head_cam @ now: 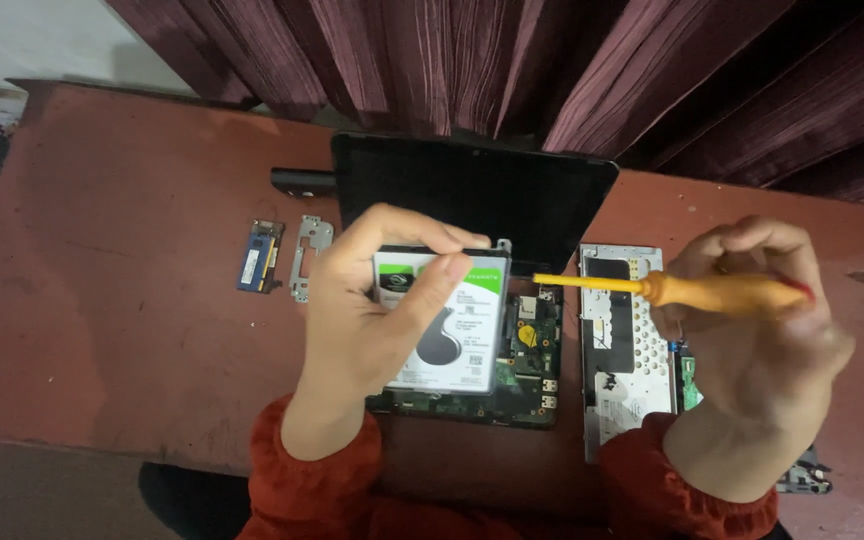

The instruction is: Disassembling a laptop to remove internal components like the hard drive and unscrewing internal parts using a screwdriver.

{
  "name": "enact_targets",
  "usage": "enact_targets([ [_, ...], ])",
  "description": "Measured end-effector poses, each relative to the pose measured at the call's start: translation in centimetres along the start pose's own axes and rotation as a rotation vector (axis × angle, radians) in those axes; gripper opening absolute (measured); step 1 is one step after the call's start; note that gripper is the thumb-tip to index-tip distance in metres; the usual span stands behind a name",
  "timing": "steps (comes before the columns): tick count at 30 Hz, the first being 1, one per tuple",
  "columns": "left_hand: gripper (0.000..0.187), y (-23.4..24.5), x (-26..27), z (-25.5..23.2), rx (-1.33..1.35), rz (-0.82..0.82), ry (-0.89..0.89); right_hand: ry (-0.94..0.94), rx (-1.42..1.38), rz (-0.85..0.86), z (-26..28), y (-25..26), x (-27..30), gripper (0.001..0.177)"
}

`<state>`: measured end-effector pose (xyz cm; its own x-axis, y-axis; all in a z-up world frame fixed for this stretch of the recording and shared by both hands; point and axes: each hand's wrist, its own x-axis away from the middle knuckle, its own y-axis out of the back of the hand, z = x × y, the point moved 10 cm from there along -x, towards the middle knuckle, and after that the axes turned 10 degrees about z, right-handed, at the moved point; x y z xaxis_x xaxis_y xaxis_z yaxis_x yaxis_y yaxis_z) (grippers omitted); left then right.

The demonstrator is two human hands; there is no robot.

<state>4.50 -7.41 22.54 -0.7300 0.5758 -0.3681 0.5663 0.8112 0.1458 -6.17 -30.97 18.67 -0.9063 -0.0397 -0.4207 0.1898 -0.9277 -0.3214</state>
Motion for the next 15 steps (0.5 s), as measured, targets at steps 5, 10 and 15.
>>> enact_targets([
  [5, 0.005, 0.1, 0.0, -0.2, -0.052, 0.009, -0.003, -0.041, 0.156, -0.14, -0.1, 0.3, -0.5, 0.022],
  [10, 0.005, 0.0, 0.1, -0.3, -0.044, 0.017, -0.006, -0.01, 0.036, -0.051, -0.2, 0.6, 0.2, 0.032],
  [15, 0.006, 0.1, 0.1, 0.0, -0.063, 0.022, 0.015, -0.052, 0.399, -0.271, 0.4, 1.6, 1.0, 0.034],
])
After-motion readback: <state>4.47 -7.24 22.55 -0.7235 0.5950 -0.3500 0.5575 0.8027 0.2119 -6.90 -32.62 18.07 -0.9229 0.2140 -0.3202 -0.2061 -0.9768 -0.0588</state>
